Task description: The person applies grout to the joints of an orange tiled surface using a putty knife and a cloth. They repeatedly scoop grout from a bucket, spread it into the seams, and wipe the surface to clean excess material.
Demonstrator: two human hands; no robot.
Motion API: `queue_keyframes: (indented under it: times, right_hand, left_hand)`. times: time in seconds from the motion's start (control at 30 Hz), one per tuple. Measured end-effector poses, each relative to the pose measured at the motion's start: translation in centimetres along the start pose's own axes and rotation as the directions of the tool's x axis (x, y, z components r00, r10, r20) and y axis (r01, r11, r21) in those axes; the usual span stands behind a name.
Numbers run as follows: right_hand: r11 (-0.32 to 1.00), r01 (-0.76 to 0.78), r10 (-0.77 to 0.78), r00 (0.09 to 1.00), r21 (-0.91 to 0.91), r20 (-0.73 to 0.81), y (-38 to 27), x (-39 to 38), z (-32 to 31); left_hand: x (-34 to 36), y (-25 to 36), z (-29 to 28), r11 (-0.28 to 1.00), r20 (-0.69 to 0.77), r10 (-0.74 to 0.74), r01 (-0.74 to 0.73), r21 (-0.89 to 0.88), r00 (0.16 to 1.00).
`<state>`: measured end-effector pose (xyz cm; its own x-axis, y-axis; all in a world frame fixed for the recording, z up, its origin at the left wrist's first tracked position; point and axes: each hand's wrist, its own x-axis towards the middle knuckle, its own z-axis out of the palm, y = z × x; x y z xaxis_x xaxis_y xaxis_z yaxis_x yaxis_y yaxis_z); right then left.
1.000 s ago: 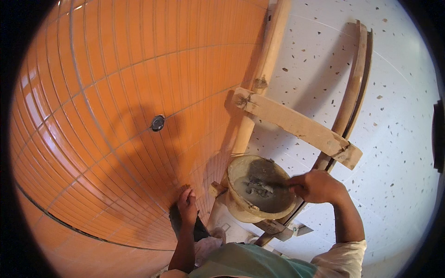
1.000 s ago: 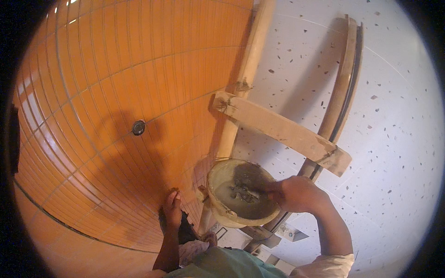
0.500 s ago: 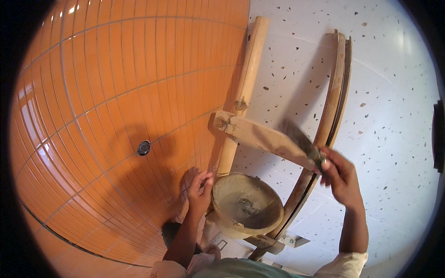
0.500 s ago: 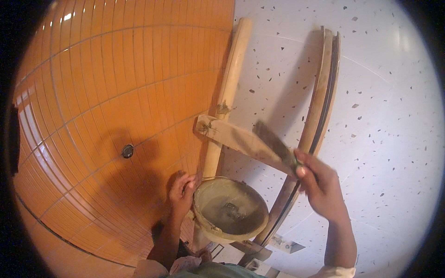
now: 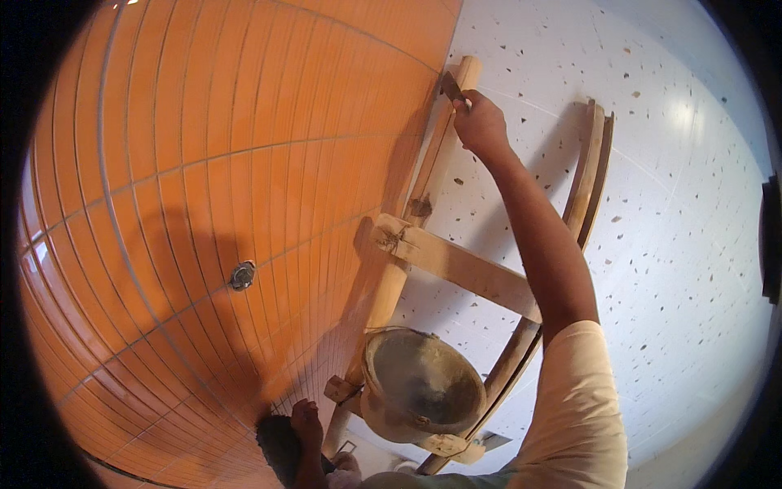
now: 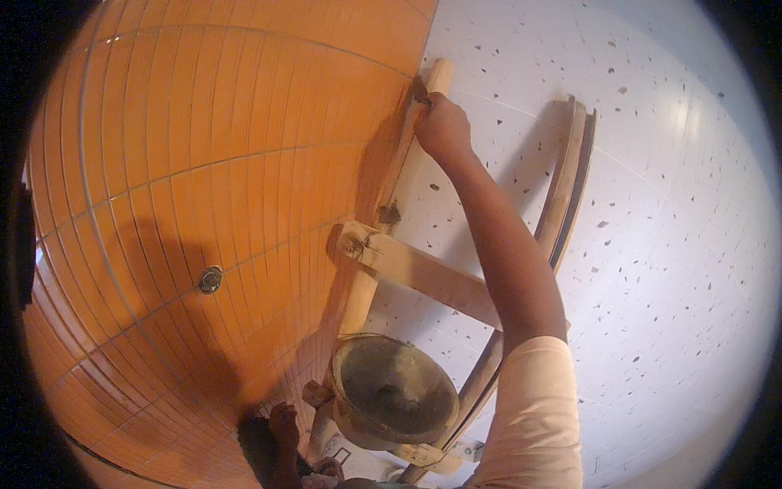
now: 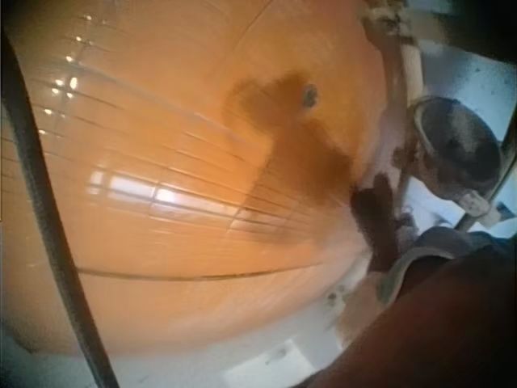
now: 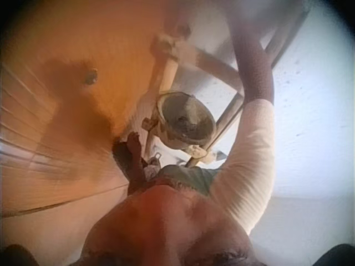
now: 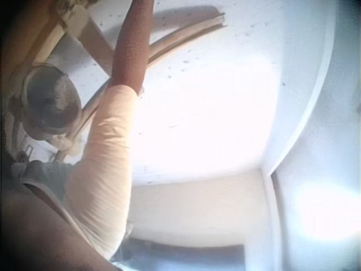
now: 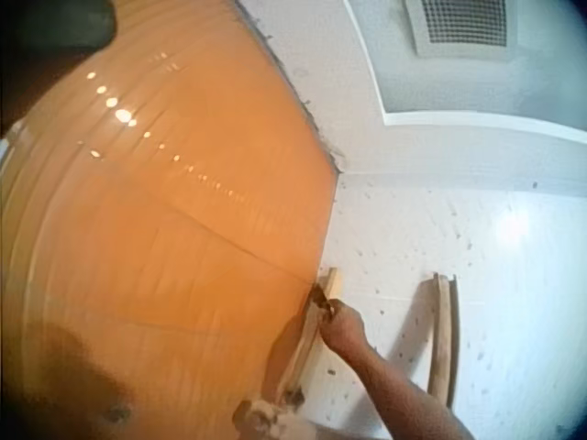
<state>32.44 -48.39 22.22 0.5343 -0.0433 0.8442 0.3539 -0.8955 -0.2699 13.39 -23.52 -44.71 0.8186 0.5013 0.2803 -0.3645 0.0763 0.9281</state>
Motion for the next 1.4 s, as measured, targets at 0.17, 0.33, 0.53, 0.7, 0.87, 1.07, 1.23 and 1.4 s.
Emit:
queue_keyframes:
  times: [0.17,0.33,0.53,0.7,0.87,1.07,1.23,1.4]
  right_hand:
    - [0.981,0.093,-0.114,0.987,-0.172,-0.118,-1.6,1.4,2.6]
    - [0.952,0.046,-0.05,0.999,-0.302,-0.007,-2.3,3.1,3.5]
    - [0.956,0.128,-0.132,0.991,-0.264,0.002,-1.7,3.3,3.1]
    - [0.927,0.162,-0.089,0.971,-0.337,0.222,-1.8,2.1,3.8]
    - [0.896,0.115,-0.108,0.993,-0.429,0.042,-2.3,3.2,3.4]
    - [0.947,0.167,-0.159,0.986,-0.274,0.052,-1.5,2.9,2.4]
    - [0.894,0.271,-0.233,0.961,-0.356,0.147,-4.4,0.1,-1.8]
    - [0.996,-0.038,0.031,0.995,-0.077,-0.095,0.9,-2.2,-6.6]
  left_hand:
    - [0.6,2.7,-0.1,0.991,-0.016,-0.127,0.128,0.038,0.992]
    - [0.5,1.8,-0.3,0.979,-0.041,-0.188,0.191,0.076,0.981]
    - [0.4,-1.2,-0.4,0.992,-0.029,-0.081,0.084,0.092,0.996]
    - [0.0,-0.8,0.1,0.973,-0.002,-0.229,0.229,0.003,0.973]
    - [0.7,-2.1,-0.7,0.968,-0.032,-0.24,0.242,0.069,0.97]
    - [0.2,-2.5,-0.2,0.985,-0.044,-0.13,0.134,0.112,0.991]
    - [0.0,-3.0,-1.0,0.971,-0.001,-0.238,0.238,-0.024,0.971]
    - [1.0,1.6,-0.6,0.911,0.01,-0.397,0.395,-0.119,0.918]
